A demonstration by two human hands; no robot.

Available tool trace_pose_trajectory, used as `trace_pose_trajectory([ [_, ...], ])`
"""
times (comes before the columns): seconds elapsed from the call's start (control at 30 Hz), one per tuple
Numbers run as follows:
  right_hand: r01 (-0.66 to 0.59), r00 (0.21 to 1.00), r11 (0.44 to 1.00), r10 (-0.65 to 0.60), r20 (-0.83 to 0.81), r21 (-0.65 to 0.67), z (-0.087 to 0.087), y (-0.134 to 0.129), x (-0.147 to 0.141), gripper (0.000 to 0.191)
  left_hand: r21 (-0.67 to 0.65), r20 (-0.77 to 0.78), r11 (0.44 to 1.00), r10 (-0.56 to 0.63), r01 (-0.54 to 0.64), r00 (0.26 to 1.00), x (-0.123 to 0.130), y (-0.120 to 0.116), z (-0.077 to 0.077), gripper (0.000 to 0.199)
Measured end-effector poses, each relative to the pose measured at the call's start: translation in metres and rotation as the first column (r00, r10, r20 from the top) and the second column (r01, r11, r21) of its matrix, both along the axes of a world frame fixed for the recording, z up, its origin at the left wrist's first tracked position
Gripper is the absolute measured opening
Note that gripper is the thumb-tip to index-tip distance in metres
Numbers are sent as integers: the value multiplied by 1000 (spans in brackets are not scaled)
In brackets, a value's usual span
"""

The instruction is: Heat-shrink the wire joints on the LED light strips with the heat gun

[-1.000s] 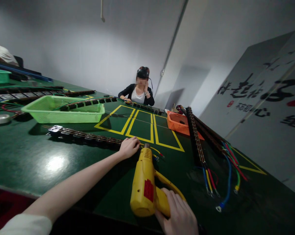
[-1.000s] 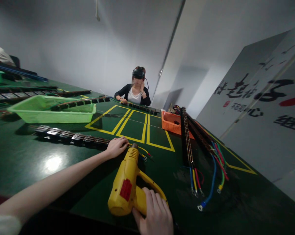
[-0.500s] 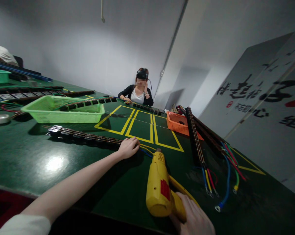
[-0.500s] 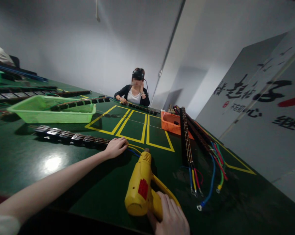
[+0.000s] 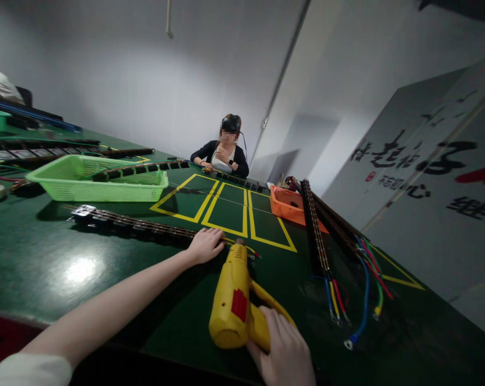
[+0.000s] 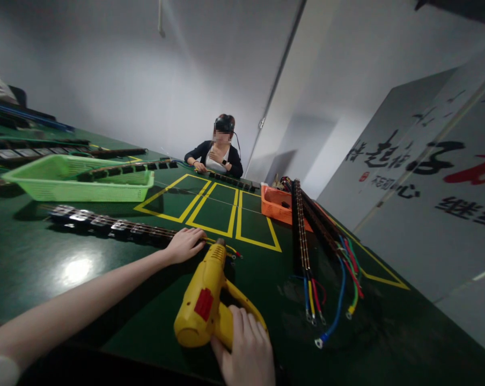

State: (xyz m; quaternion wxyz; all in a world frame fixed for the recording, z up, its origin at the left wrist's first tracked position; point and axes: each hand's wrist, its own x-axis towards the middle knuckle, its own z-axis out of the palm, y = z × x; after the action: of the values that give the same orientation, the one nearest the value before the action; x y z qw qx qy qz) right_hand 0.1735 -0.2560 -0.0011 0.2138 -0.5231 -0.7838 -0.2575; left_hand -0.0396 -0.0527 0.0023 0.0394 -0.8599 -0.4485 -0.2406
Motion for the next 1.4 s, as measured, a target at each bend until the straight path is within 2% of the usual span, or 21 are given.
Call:
trace_pose_trajectory([
  [0.13,4,1000,992,-8,-28,-124,-2,6,-14,37,0,-19,1000,-4,4,1000,-1,2,0,24],
  [0.3,36,997,978,-49,-58,-205,-2,5,-17,46,-15,19,1000,-12,13,1000,-3,2,0,22],
  [0.47,34,996,987,-45,-71,-157,1,5,-12,41,-13,93,998,-52,54,994,-5,1,-1,21],
  [0.67,87,996,986,-90,-18,-140,3,2,10,38,27,51,996,-83,81,995,-6,-1,1,24],
  [0.8,106,994,991,-103,42,-78,3,-4,32,44,23,41,995,-96,95,995,-6,-2,1,25],
  [1.0,50,994,998,-53,99,40,3,-10,53,47,36,-1,993,-108,108,994,-7,-1,-1,27],
  [1.2,63,992,998,-60,112,-28,-5,-9,60,49,43,7,992,-117,117,993,-7,0,-1,31],
  [1.4,92,992,996,-93,83,16,-18,-5,51,52,43,26,989,-145,144,989,-5,-1,-1,31],
])
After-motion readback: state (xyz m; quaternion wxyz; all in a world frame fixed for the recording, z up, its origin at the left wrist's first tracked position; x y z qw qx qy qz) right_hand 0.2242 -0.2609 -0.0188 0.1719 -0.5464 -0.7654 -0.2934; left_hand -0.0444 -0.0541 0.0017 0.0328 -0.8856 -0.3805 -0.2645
